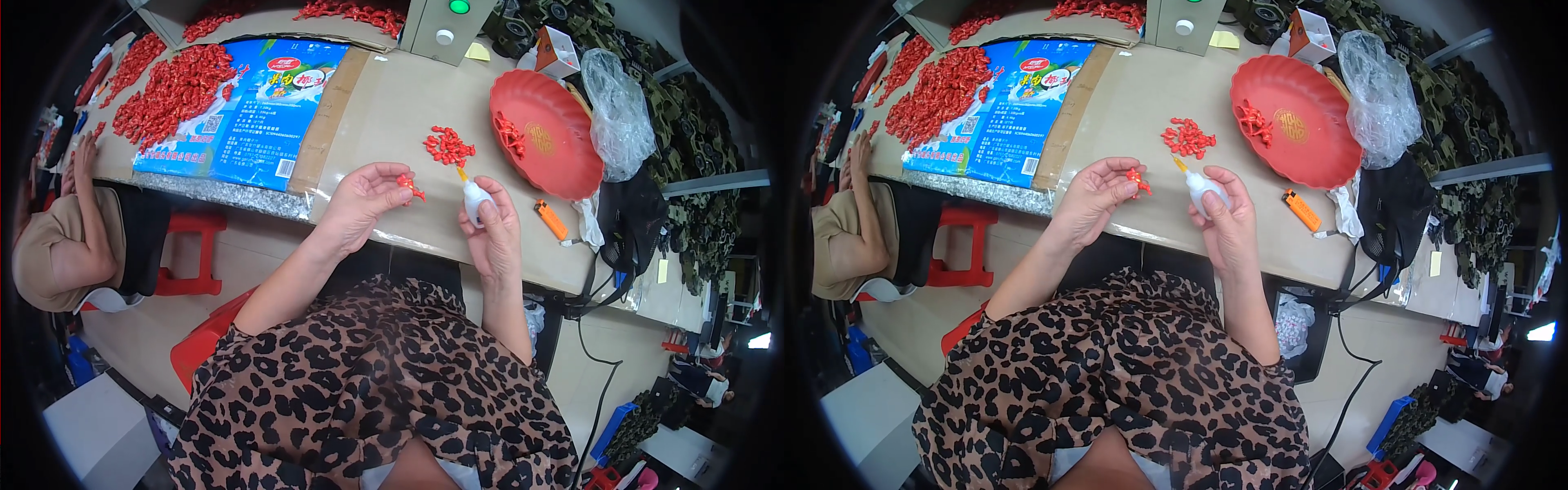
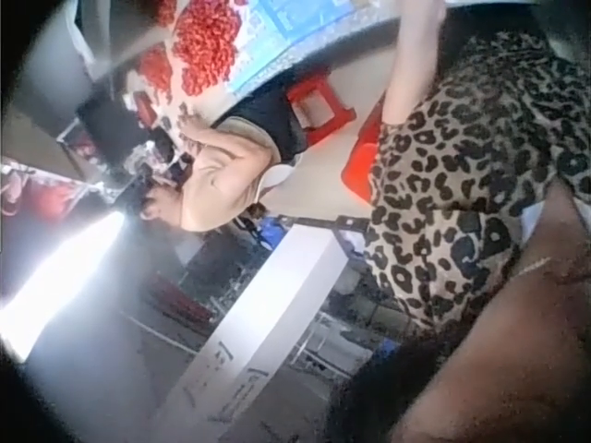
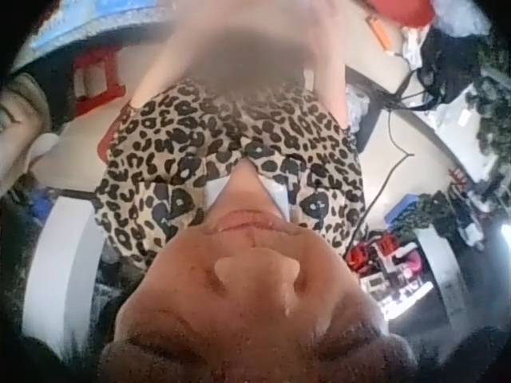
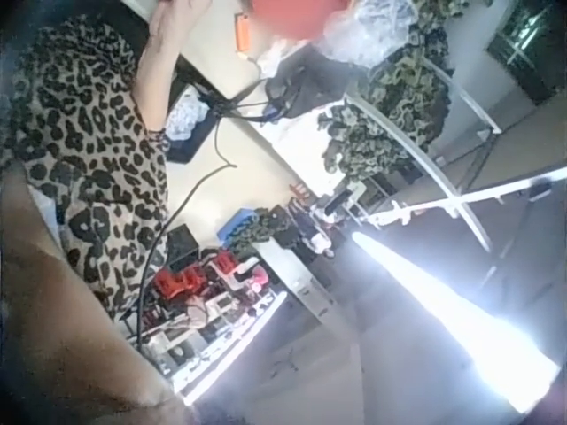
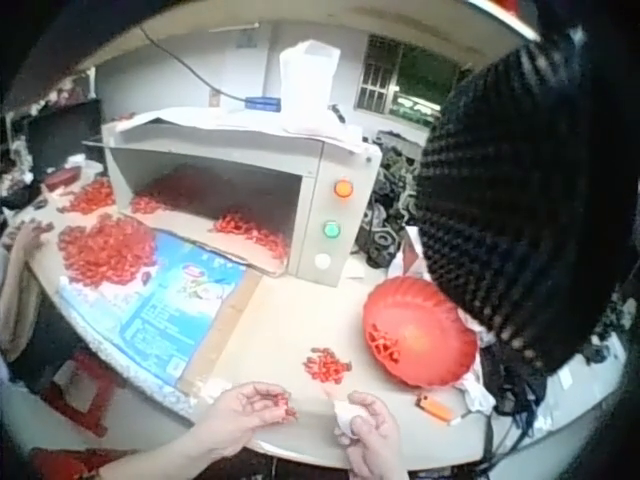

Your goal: The person assembles small red plastic toy components by applying glue from a glue dispenser to the parts and joining them together by hand.

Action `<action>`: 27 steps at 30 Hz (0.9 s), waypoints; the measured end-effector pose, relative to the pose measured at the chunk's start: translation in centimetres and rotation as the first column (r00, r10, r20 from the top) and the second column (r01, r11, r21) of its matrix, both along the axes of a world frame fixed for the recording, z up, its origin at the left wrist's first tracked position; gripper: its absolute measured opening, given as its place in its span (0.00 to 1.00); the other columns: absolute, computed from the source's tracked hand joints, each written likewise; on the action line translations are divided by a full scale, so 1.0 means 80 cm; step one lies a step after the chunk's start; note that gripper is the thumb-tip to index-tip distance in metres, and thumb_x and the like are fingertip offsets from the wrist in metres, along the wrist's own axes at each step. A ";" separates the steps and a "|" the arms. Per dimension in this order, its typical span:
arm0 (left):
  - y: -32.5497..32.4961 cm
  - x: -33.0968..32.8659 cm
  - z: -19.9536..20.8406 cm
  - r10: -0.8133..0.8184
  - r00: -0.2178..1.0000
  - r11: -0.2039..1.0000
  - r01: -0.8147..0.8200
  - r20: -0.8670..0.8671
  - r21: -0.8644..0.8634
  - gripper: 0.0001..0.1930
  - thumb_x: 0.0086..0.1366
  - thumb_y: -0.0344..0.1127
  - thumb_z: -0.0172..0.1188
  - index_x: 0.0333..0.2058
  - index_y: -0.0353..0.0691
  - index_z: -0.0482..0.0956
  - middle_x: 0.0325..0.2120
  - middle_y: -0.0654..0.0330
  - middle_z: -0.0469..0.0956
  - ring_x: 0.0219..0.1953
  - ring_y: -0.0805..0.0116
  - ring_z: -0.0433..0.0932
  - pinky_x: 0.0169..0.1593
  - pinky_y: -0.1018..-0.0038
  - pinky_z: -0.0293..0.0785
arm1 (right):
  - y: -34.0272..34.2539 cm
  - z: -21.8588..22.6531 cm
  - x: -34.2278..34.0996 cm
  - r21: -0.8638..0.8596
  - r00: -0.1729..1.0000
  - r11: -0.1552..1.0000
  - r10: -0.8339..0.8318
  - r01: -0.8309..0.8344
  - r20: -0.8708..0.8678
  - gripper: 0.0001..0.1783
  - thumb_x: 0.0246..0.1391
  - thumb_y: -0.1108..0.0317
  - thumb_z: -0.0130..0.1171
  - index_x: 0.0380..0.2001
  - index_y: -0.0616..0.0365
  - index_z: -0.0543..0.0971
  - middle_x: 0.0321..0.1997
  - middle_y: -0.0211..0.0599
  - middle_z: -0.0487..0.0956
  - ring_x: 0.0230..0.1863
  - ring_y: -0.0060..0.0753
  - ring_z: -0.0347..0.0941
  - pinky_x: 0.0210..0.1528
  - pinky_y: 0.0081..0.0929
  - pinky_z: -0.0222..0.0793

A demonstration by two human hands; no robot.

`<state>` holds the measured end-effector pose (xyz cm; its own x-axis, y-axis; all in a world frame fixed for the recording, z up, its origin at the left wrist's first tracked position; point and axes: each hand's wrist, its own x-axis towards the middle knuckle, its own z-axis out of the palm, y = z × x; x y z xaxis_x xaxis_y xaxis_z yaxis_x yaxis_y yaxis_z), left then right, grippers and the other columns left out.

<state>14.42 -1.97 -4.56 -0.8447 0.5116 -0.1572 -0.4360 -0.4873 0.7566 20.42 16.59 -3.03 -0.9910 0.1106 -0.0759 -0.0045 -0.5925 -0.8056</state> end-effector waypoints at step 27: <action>0.029 0.013 -0.010 0.130 0.924 0.948 -0.222 -0.359 -0.229 0.12 0.51 0.20 0.55 0.36 0.32 0.67 0.32 0.61 0.70 0.36 0.76 0.71 0.42 0.81 0.69 | -0.007 -0.025 -0.019 0.044 0.970 0.984 -0.164 0.174 -0.179 0.11 0.49 0.70 0.52 0.35 0.62 0.66 0.32 0.38 0.69 0.25 0.22 0.66 0.25 0.18 0.62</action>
